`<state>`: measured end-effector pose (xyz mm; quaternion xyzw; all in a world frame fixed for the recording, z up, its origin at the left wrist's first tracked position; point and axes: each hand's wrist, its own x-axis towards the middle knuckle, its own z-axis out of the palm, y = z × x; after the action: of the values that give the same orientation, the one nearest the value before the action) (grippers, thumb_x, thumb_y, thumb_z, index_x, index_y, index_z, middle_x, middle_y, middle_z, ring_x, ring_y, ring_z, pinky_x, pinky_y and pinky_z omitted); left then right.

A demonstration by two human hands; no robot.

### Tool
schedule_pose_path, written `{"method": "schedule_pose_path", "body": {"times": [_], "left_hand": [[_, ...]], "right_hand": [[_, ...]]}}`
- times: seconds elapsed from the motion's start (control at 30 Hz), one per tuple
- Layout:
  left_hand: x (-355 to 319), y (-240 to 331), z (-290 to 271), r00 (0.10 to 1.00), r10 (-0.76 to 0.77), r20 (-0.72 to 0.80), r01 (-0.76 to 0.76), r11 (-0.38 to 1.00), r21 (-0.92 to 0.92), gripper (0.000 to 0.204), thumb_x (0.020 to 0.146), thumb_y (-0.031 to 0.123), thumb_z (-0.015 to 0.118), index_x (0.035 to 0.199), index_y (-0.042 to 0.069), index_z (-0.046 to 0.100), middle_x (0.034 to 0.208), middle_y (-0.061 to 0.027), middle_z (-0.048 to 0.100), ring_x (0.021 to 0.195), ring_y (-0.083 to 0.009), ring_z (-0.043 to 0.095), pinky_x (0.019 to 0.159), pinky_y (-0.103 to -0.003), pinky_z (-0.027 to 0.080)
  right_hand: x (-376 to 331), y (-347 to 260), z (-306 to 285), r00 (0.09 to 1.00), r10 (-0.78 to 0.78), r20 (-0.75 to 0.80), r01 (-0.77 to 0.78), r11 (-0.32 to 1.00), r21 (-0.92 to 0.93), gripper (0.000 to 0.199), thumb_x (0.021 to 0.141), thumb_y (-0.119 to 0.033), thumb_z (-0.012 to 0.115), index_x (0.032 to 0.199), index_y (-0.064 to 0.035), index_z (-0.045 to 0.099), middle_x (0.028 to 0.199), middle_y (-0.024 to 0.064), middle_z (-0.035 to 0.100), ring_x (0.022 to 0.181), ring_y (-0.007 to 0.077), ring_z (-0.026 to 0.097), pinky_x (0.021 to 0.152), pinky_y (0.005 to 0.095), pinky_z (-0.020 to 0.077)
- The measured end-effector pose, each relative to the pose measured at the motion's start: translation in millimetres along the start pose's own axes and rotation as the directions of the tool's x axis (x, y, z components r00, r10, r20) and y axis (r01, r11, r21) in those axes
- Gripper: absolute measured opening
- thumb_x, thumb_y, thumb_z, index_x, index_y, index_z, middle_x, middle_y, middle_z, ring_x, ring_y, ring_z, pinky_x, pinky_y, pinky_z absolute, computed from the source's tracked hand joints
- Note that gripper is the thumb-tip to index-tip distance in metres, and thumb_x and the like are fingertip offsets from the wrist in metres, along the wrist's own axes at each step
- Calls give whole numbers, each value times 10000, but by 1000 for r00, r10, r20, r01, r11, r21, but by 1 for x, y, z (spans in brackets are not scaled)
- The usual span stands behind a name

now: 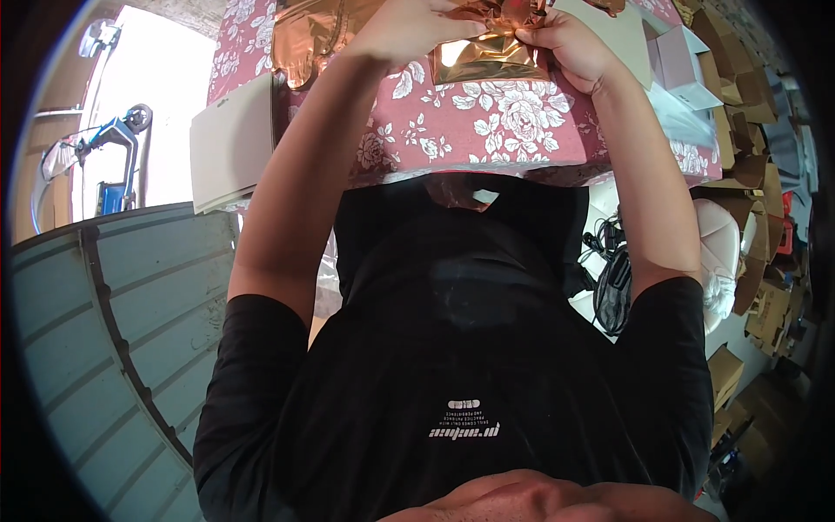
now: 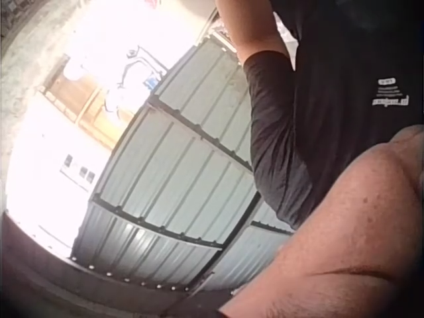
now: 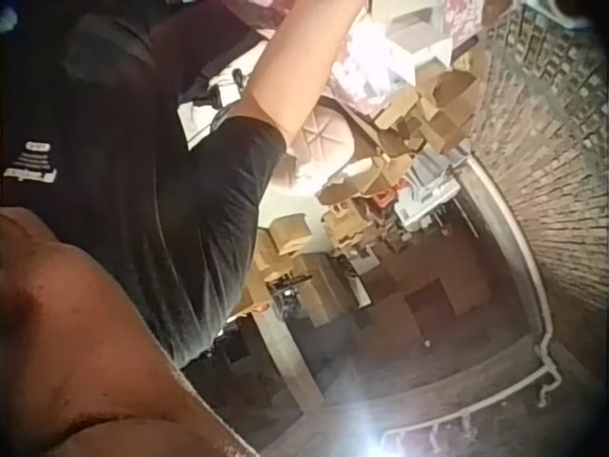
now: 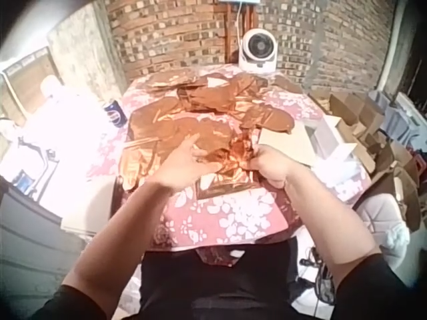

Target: Manual packaging of gold foil sheets into card backing and plastic sleeves.

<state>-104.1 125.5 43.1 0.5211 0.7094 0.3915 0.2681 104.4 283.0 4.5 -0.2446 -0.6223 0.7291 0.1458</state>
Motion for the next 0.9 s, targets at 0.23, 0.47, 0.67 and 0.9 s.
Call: {"method": "schedule_pose_path", "body": {"times": [0.23, 0.47, 0.67, 0.9], "left_hand": [[23, 8, -6, 895, 346, 282, -275, 926, -260, 912, 873, 213, 887, 1582, -75, 392, 1369, -215, 688, 1201, -259, 680, 1034, -364, 539], [24, 17, -2, 917, 306, 256, -292, 952, -91, 681, 831, 149, 892, 1416, -55, 612, 1252, -154, 751, 1076, -187, 709, 967, -337, 554], [23, 23, 0, 919, 189, 345, -190, 981, -29, 423, 867, 151, 852, 1239, -12, 733, 1059, -90, 790, 939, -154, 711, 874, -321, 567], [13, 2, 1, 938, 245, 245, -176, 946, -273, 218, 922, 106, 782, 1117, 8, 773, 936, -53, 769, 842, -102, 669, 755, -297, 549]], "right_hand": [[-5, 1, -4, 999, -47, 13, 46, 995, 88, 296, 983, 88, 590, 1228, -4, 728, 1145, 81, 765, 1049, 205, 713, 975, 335, 550], [-17, -3, 2, 999, -8, -51, 16, 987, 160, 314, 998, 77, 582, 1277, 5, 706, 1185, 100, 759, 1075, 222, 721, 976, 350, 567], [-15, -1, 1, 998, 14, -53, -7, 990, 140, 242, 1027, -13, 621, 1249, -10, 718, 1128, 86, 762, 991, 198, 717, 904, 332, 569], [-27, -32, 29, 977, 75, -202, -95, 991, -89, 121, 1033, -149, 707, 938, -82, 676, 698, 14, 664, 488, 91, 522, 433, 271, 382]]}}
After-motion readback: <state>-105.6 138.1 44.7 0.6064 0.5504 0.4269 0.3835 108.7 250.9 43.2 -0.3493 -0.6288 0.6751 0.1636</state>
